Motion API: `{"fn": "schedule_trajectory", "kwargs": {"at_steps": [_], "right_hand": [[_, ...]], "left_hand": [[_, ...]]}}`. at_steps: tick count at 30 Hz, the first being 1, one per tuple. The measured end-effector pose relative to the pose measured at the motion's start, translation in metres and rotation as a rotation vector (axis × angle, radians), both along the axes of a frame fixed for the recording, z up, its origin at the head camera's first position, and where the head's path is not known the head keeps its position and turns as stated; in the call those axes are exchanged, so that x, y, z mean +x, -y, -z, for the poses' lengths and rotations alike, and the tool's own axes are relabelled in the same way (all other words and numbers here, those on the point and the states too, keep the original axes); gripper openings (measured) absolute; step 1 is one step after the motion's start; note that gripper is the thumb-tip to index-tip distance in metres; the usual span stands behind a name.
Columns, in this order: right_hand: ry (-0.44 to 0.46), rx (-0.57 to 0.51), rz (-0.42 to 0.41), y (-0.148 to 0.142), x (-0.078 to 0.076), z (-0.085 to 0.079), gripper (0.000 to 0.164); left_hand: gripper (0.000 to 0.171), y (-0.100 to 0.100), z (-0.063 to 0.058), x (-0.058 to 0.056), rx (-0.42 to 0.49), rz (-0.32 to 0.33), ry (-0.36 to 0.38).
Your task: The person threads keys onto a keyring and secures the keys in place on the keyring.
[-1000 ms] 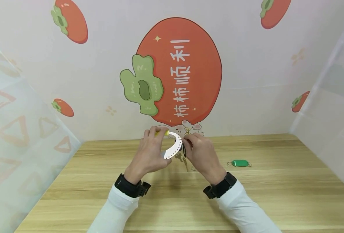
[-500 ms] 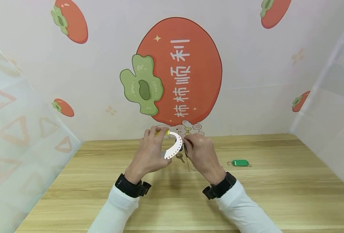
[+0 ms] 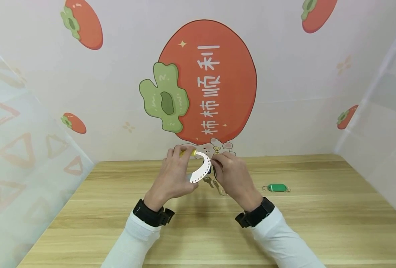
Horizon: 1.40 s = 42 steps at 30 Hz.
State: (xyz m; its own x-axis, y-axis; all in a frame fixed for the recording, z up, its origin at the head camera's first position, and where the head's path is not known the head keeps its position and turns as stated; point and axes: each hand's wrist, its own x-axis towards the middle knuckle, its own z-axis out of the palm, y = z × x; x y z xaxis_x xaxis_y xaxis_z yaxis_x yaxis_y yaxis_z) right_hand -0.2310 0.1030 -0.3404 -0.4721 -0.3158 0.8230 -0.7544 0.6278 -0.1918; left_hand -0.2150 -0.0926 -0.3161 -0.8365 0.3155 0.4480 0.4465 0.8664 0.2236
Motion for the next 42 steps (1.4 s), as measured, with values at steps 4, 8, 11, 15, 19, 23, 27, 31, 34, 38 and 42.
{"fn": "schedule_trajectory", "kwargs": {"at_steps": [4,8,11,15,19,23,27,31,34,38,42], "right_hand": [[0.065,-0.035,0.017,0.002,0.001,-0.001,0.011],[0.115,-0.071,0.034,0.004,0.002,-0.001,0.007],[0.156,-0.105,0.051,0.006,0.003,-0.001,0.007],[0.201,-0.148,0.069,0.008,0.004,0.0,0.007],[0.202,-0.156,0.07,0.009,0.005,-0.001,0.006],[0.162,-0.105,0.067,0.007,0.004,-0.001,0.004],[0.104,-0.024,0.06,0.002,0.004,-0.002,0.005],[0.043,0.071,0.052,-0.001,0.003,-0.002,0.009],[-0.004,0.145,0.037,-0.003,0.003,-0.003,0.011],[-0.025,0.19,0.014,-0.006,0.002,-0.004,0.014],[0.061,0.082,-0.007,-0.006,0.001,-0.006,0.01]], "left_hand": [[0.095,0.0,0.0,0.0,0.003,-0.017,-0.017],[0.093,0.0,0.0,0.0,0.009,-0.039,-0.025],[0.093,-0.001,0.0,0.0,0.013,-0.052,-0.032],[0.093,-0.002,0.0,0.0,0.014,-0.06,-0.044],[0.094,-0.002,0.0,0.0,0.009,-0.055,-0.047],[0.095,-0.001,-0.001,0.0,-0.001,-0.03,-0.037],[0.096,0.0,-0.001,0.0,-0.021,-0.001,-0.006],[0.096,0.001,-0.001,0.001,-0.042,0.015,0.028],[0.097,0.002,-0.001,0.001,-0.061,0.023,0.044],[0.097,0.002,-0.001,0.001,-0.066,0.028,0.049],[0.096,0.001,-0.001,0.0,-0.022,0.02,0.02]]}}
